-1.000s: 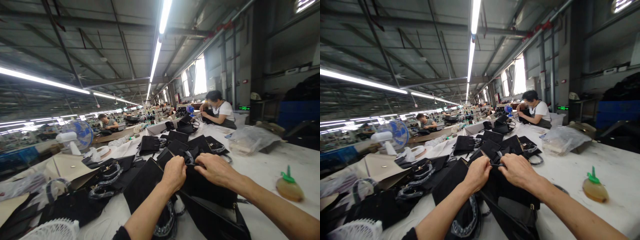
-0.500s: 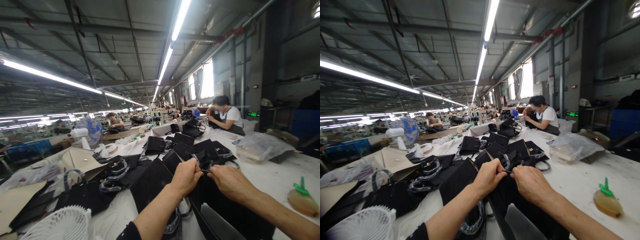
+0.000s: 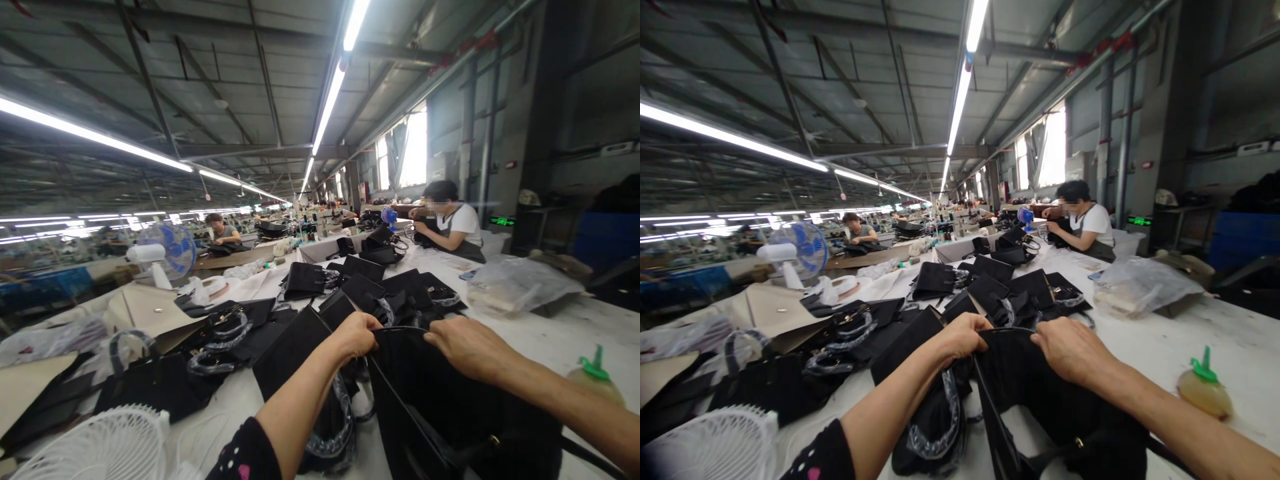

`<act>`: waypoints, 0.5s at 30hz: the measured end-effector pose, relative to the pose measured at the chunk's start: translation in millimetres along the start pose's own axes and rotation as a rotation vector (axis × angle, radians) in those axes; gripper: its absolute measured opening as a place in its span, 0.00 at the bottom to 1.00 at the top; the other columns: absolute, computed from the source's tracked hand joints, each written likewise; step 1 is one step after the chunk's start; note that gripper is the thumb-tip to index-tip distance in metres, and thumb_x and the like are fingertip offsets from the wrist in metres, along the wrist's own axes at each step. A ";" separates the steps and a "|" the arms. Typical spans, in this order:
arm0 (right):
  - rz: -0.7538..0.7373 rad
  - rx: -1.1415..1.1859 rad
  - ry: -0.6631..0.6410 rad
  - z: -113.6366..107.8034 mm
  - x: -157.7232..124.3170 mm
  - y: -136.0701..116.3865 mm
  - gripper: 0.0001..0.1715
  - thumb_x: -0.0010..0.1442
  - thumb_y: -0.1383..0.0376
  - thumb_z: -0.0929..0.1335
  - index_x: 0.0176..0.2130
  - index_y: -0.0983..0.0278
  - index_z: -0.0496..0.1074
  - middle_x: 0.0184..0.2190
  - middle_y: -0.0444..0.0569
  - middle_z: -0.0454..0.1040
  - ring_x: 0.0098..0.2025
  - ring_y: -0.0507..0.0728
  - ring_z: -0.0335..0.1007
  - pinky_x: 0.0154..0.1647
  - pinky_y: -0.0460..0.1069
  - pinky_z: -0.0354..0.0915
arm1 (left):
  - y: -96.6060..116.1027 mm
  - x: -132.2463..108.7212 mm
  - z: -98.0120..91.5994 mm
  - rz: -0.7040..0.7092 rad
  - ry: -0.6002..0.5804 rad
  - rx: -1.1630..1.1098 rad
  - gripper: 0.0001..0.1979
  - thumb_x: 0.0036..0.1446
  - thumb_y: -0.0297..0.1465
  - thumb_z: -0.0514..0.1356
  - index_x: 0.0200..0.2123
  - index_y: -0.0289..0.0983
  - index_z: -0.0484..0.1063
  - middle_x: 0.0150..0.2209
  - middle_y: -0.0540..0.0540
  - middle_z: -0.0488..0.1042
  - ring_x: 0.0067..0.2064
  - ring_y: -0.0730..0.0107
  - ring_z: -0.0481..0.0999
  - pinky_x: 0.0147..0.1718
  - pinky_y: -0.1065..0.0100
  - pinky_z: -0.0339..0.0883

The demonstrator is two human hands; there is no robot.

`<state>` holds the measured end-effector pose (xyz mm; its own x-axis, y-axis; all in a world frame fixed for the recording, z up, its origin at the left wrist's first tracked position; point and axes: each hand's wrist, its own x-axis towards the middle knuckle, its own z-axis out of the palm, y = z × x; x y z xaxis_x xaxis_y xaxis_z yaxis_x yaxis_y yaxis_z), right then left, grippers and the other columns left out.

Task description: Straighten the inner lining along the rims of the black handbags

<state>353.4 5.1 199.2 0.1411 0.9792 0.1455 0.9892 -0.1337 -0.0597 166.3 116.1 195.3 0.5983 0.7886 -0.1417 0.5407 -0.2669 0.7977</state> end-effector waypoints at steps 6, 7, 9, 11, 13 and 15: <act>-0.001 0.077 0.015 -1.6 10.4 6.1 0.18 0.62 0.58 0.60 0.27 0.61 0.71 0.27 0.51 0.76 0.34 0.61 0.73 0.30 0.50 0.55 | -4.4 4.3 7.1 0.027 0.057 -0.045 0.13 0.38 0.21 0.60 0.31 0.34 0.77 0.24 0.50 0.74 0.24 0.75 0.69 0.21 0.75 0.59; -0.007 0.108 0.015 -1.8 12.0 6.1 0.16 0.61 0.58 0.61 0.28 0.61 0.72 0.27 0.50 0.76 0.33 0.60 0.73 0.30 0.50 0.55 | -5.6 4.7 7.4 0.034 0.063 -0.049 0.11 0.39 0.24 0.61 0.31 0.34 0.77 0.24 0.50 0.74 0.24 0.74 0.69 0.21 0.75 0.60; -0.045 0.176 0.022 -1.0 15.1 5.6 0.12 0.60 0.60 0.62 0.34 0.59 0.74 0.29 0.48 0.76 0.33 0.58 0.72 0.30 0.49 0.56 | -7.4 6.1 6.9 0.048 0.084 -0.010 0.09 0.42 0.29 0.63 0.31 0.34 0.78 0.24 0.49 0.75 0.25 0.73 0.70 0.22 0.74 0.60; -0.117 0.228 0.044 0.9 18.7 4.6 0.12 0.58 0.62 0.63 0.40 0.57 0.74 0.33 0.46 0.77 0.36 0.57 0.72 0.32 0.48 0.58 | -8.2 8.2 5.8 0.065 0.111 0.068 0.10 0.44 0.32 0.63 0.31 0.36 0.79 0.25 0.49 0.75 0.26 0.72 0.71 0.24 0.74 0.61; -0.195 0.256 0.063 2.5 23.4 2.6 0.14 0.57 0.62 0.64 0.43 0.55 0.74 0.38 0.45 0.77 0.39 0.57 0.72 0.35 0.48 0.59 | -8.6 9.9 4.8 0.079 0.124 0.134 0.10 0.45 0.34 0.63 0.32 0.37 0.79 0.26 0.49 0.76 0.28 0.71 0.72 0.26 0.74 0.63; -0.236 0.268 0.039 2.5 28.6 -0.9 0.14 0.57 0.62 0.65 0.43 0.55 0.75 0.37 0.44 0.77 0.39 0.56 0.72 0.35 0.47 0.59 | -9.4 10.6 4.4 0.090 0.131 0.173 0.11 0.45 0.35 0.63 0.34 0.38 0.80 0.26 0.49 0.76 0.29 0.71 0.72 0.27 0.73 0.63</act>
<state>356.5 33.6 200.9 -0.0840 0.9711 0.2232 0.9502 0.1455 -0.2757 170.2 124.5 183.8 0.5733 0.8192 0.0118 0.5883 -0.4217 0.6900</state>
